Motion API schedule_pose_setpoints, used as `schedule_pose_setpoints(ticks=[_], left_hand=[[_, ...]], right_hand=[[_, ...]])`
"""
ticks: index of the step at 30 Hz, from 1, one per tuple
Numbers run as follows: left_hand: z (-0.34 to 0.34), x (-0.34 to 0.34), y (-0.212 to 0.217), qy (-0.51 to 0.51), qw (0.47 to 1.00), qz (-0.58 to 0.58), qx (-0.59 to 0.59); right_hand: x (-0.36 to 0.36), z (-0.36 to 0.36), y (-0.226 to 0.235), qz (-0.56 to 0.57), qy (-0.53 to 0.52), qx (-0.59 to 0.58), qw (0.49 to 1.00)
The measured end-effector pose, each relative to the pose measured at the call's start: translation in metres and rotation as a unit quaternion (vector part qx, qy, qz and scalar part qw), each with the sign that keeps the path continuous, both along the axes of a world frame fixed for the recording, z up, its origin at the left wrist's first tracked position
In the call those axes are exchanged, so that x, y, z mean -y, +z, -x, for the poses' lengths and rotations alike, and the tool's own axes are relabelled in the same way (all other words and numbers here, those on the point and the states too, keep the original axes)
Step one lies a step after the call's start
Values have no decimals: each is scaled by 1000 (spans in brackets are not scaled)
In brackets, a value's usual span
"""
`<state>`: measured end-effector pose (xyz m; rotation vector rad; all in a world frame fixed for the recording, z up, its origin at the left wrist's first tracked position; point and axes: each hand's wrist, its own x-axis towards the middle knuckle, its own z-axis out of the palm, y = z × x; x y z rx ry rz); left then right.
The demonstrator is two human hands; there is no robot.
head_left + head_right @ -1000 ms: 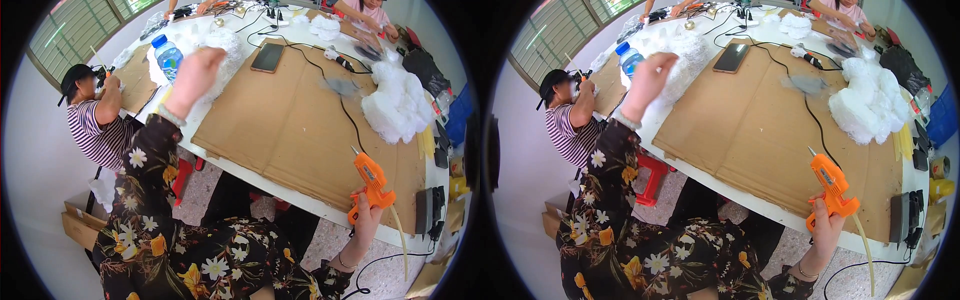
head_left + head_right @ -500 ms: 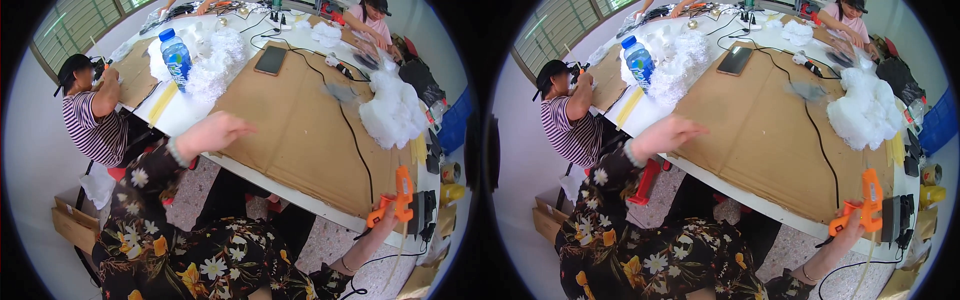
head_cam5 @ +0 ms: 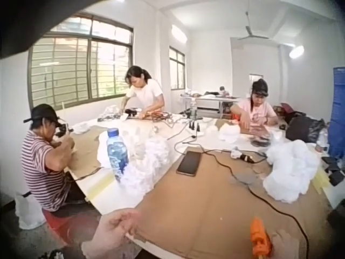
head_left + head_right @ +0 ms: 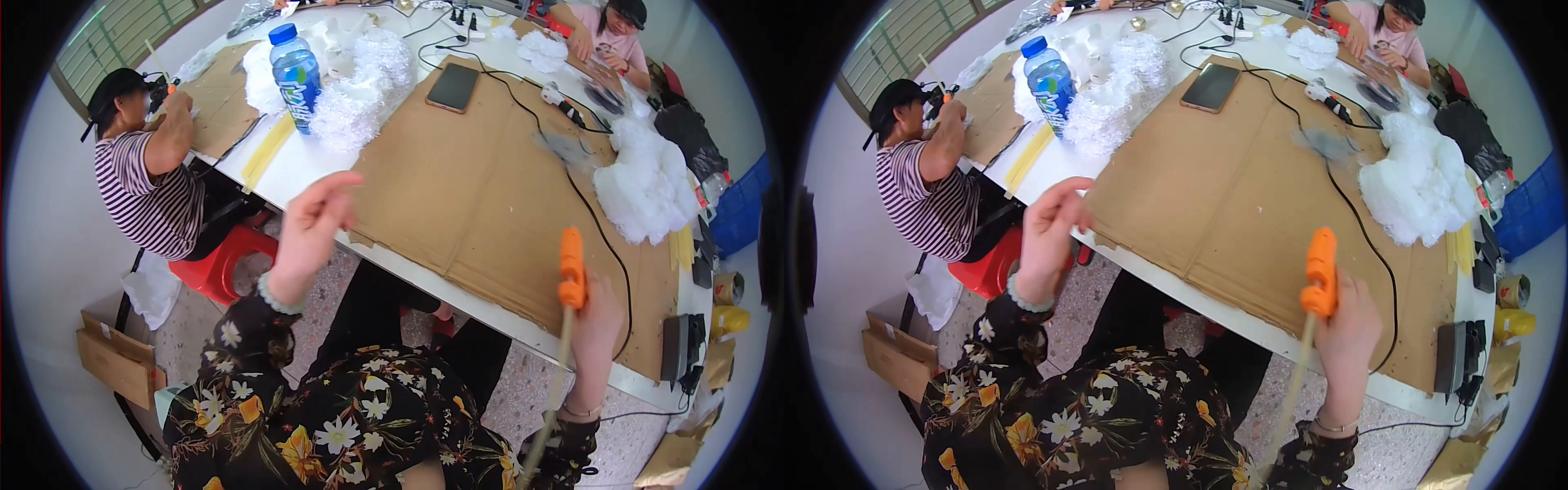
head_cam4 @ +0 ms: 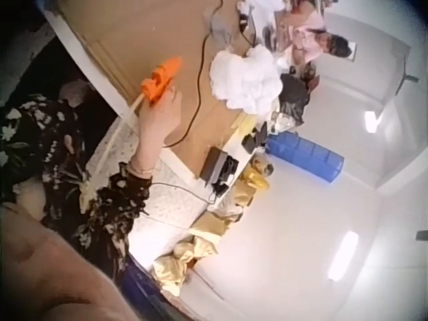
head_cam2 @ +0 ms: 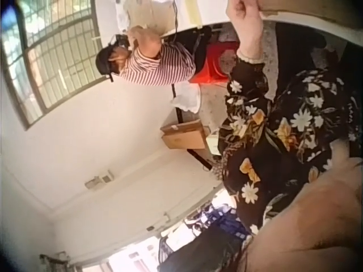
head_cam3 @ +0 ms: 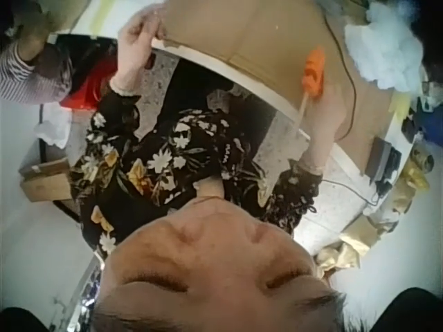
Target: Applying cotton fiberfill to a craft object using a hot glue gun.
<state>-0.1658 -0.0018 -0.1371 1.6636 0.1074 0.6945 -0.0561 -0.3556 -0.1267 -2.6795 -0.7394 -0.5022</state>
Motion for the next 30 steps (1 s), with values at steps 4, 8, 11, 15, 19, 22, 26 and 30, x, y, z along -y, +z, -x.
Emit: schedule_pose_setpoints(ticks=[4,8,11,15,19,22,26,30], left_hand=[[-41,41,-10,-187,960,208,24],[-65,74,-4,-281,900,332,-5],[-78,91,-1,-342,856,387,-29],[-92,108,3,-342,868,358,-45],[-117,130,17,-327,873,354,-73],[-141,139,15,-376,868,321,-54],[-165,168,20,-393,884,242,-69],[-181,188,32,-410,893,184,-26]], right_hand=[[-8,-5,-3,-3,12,12,1000],[0,-6,-1,-16,-10,6,1000],[9,-6,1,-22,-27,-1,999],[18,-11,-2,-44,-32,-5,999],[28,-16,0,-102,-30,33,994],[40,-24,-6,-183,-31,37,982],[68,-24,-8,-361,-85,40,928],[84,-15,-2,-626,-83,-29,775]])
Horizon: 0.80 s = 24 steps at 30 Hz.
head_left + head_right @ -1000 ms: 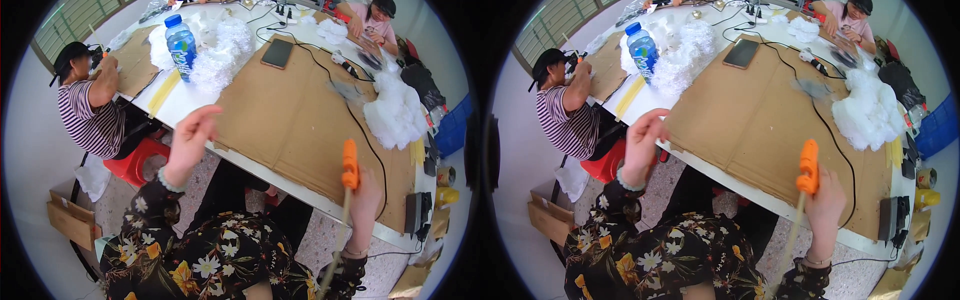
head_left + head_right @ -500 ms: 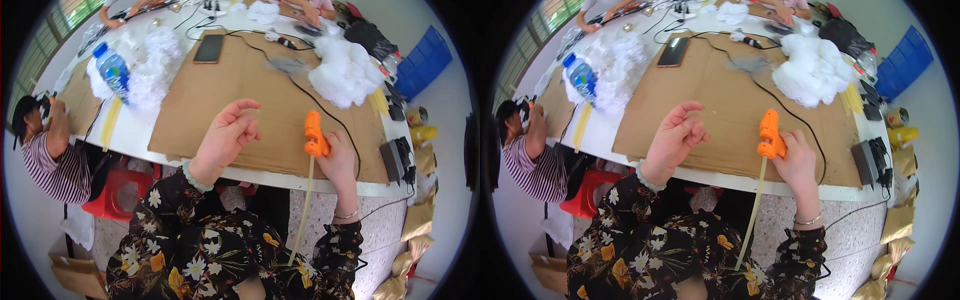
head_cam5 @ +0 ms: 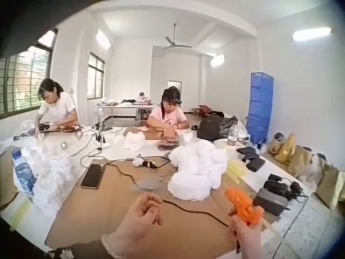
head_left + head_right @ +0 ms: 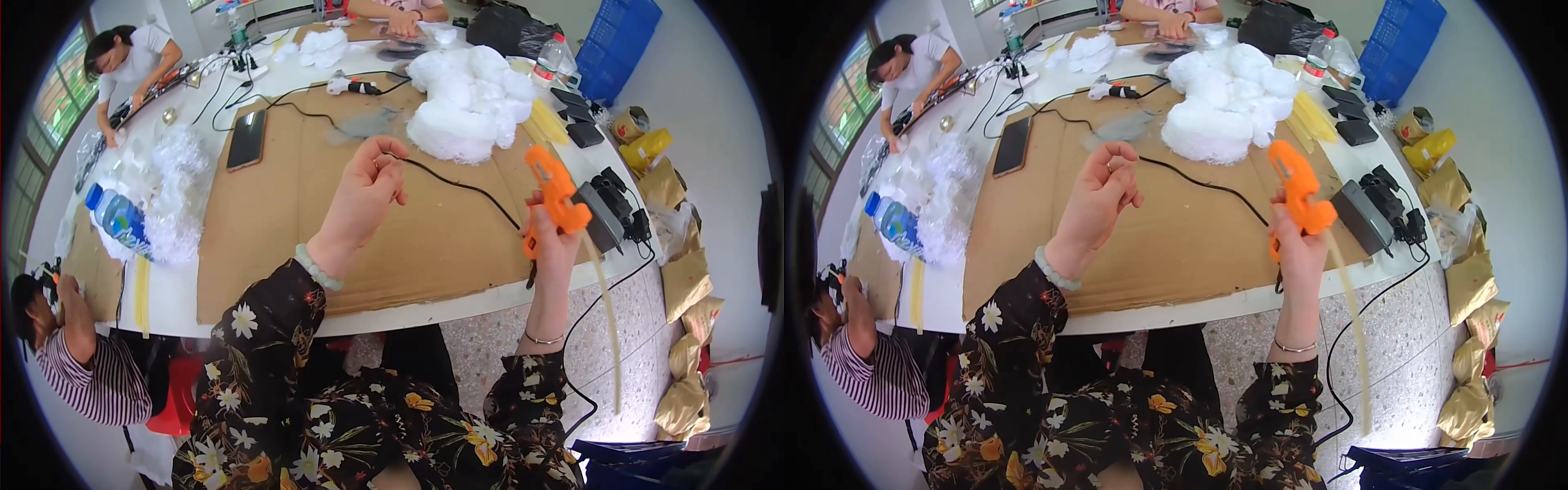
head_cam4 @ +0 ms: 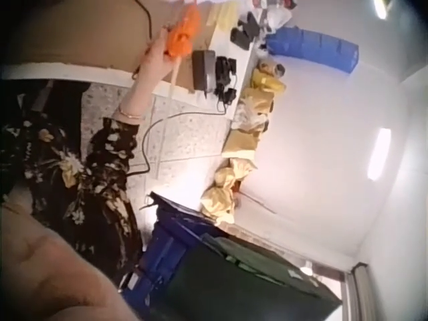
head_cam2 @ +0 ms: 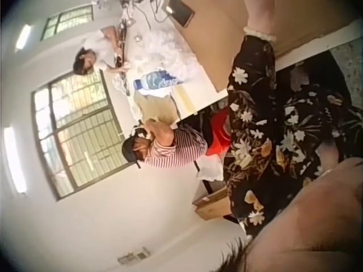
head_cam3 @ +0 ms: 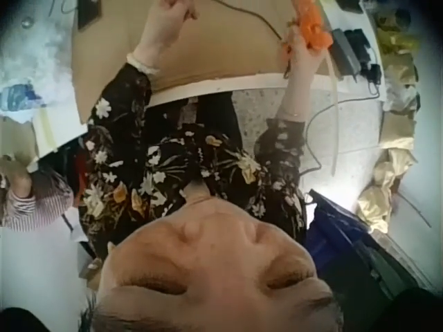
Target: Applying cotton fiberfill to a craft object using a hot glue gun.
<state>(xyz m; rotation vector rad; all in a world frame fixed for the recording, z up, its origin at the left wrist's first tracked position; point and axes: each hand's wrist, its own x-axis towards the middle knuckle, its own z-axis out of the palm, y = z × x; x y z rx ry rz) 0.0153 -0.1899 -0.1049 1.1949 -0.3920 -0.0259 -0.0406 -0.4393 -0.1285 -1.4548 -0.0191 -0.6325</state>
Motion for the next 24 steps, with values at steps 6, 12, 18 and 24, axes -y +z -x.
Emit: schedule_pose_setpoints(ticks=[6,12,18,24], left_hand=[[-26,35,4,10,1000,3,-10],[-44,59,-6,-4,997,53,-50],[-60,69,-9,54,998,-1,-29],[-75,75,-1,77,995,-52,-18]], right_hand=[[30,6,-20,-160,39,35,986],[45,6,-31,-199,58,4,978],[44,5,-37,-156,91,-25,983],[46,10,-38,-152,91,-35,984]])
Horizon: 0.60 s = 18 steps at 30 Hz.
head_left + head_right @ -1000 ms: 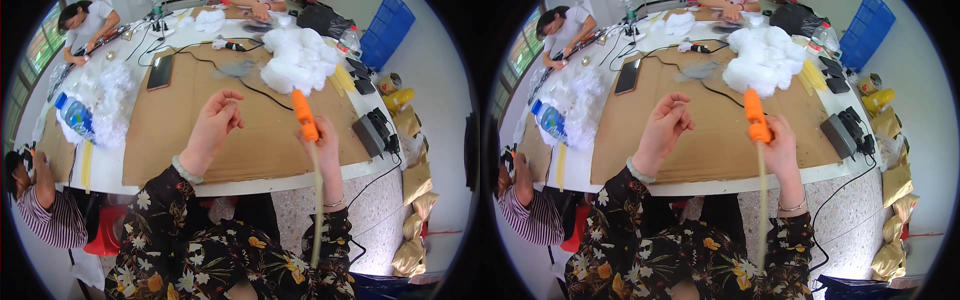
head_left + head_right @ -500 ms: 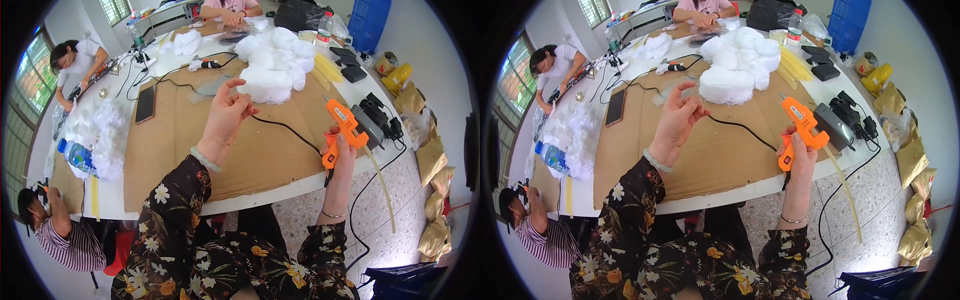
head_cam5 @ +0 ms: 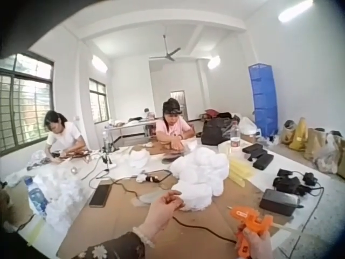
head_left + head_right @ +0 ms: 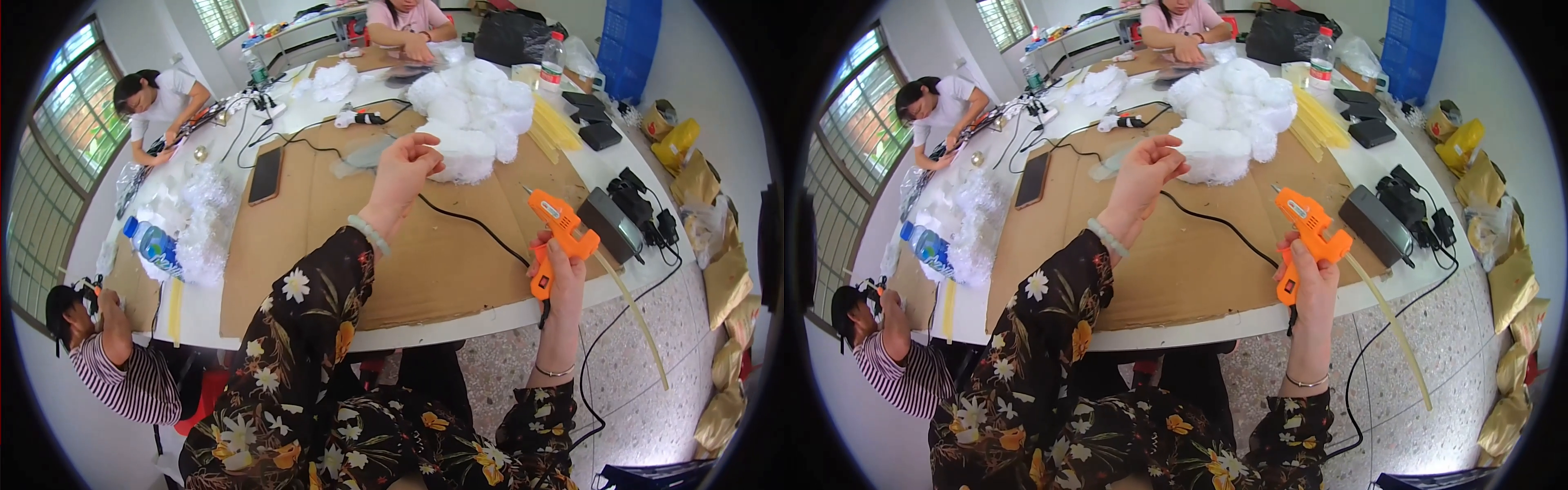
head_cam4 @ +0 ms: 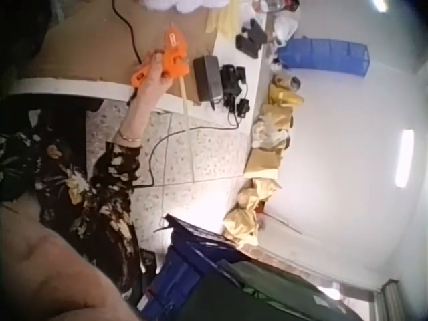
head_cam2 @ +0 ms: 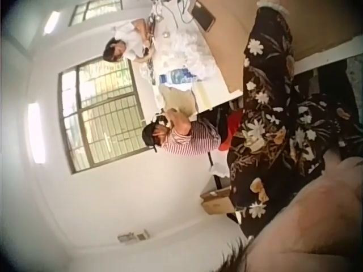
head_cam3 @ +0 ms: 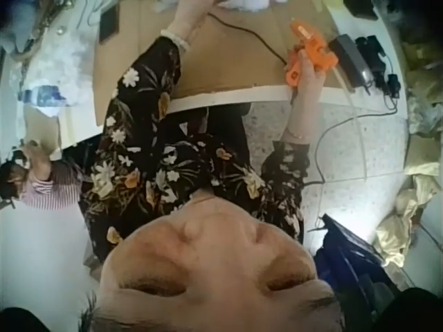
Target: Applying cotton fiberfill to a craft object using a hot glue gun.
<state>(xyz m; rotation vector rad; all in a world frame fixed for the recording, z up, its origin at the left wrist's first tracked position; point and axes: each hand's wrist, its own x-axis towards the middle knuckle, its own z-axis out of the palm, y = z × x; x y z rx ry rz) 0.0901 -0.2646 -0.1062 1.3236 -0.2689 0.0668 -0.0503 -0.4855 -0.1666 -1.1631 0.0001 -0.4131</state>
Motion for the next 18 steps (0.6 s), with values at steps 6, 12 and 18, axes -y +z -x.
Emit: schedule_pose_setpoints(ticks=[6,12,18], left_hand=[[-15,-6,-2,-6,998,-58,14],[-3,-3,-1,53,992,-112,31],[-11,-12,-3,122,983,-49,131]], right_hand=[[-2,1,0,7,-18,9,1000],[1,1,-2,4,-25,6,1000],[-4,-5,-4,18,-14,-14,1000]])
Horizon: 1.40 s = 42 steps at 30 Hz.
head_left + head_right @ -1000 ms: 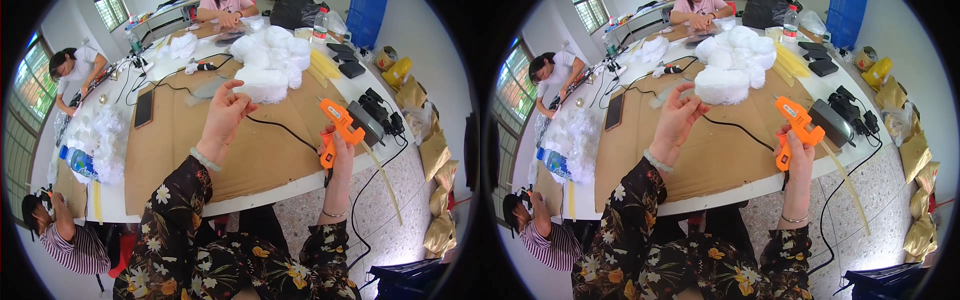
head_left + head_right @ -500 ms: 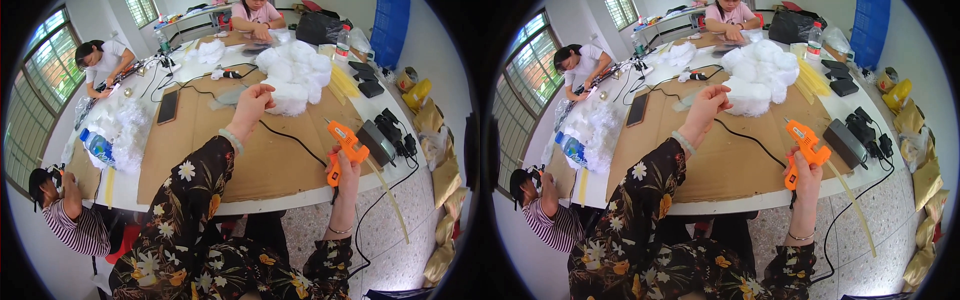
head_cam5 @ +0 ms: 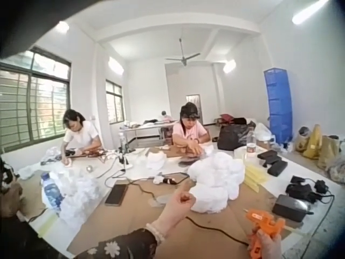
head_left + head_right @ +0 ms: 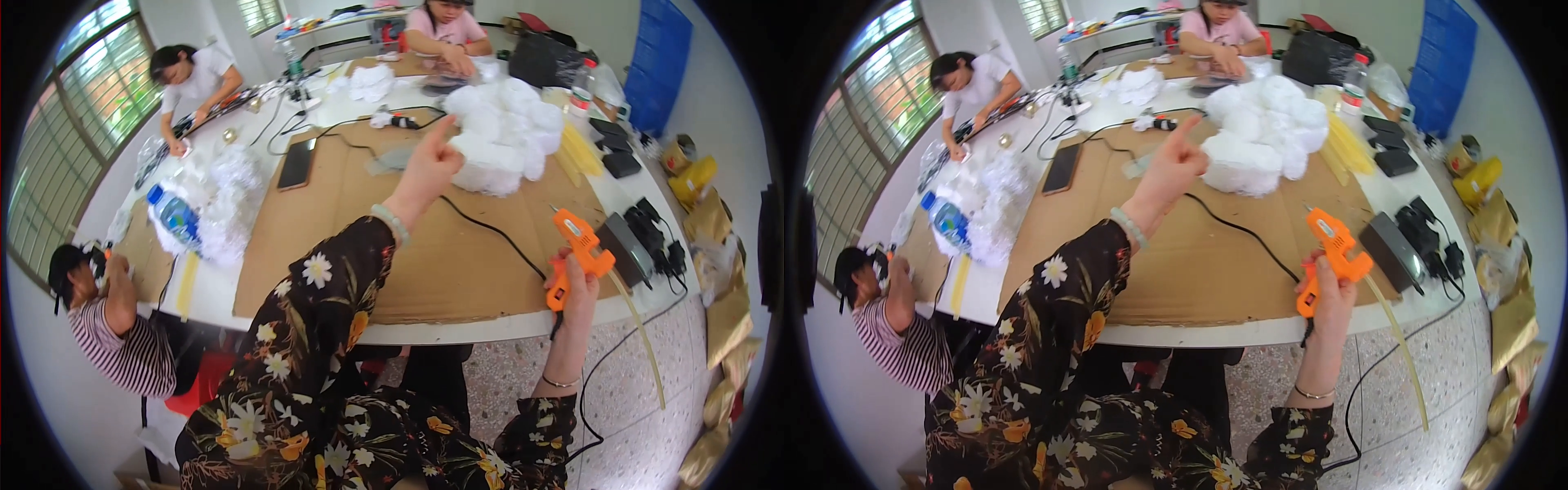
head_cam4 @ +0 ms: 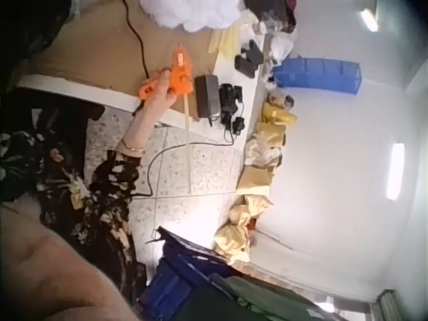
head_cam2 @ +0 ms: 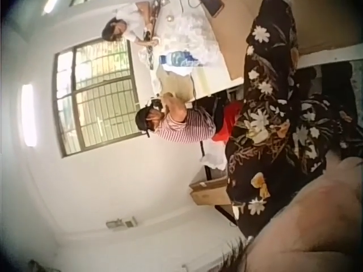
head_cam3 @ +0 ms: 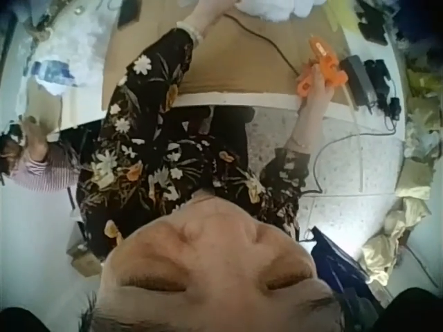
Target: Applying cotton fiberfill to a craft object using a hot glue gun.
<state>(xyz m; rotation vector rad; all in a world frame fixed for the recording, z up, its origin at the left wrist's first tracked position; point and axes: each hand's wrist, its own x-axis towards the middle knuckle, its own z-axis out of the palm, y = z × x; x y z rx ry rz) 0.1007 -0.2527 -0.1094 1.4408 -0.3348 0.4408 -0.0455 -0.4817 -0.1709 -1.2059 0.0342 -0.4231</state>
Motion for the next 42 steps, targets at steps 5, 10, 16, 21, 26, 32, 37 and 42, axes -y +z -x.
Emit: schedule_pose_setpoints(ticks=[5,10,16,21,26,32,37,42], left_hand=[[-9,-3,12,7,983,-162,85],[-11,-1,20,-6,994,-105,38],[0,-10,42,39,972,-226,54],[-1,20,39,27,971,-204,122],[2,17,44,-75,984,-93,129],[1,19,48,92,881,-193,422],[24,21,61,43,934,-253,249],[40,9,75,84,938,-255,220]], right_hand=[[12,4,-2,41,-6,-38,998],[13,2,-6,40,-21,-6,999],[8,-1,-7,54,-2,-10,999],[34,-1,-23,56,-27,-19,998],[22,-3,-14,63,-33,-9,997],[22,-8,-19,43,-25,-5,999],[19,-5,-9,57,-25,-19,998],[18,-10,-10,55,-16,-27,998]])
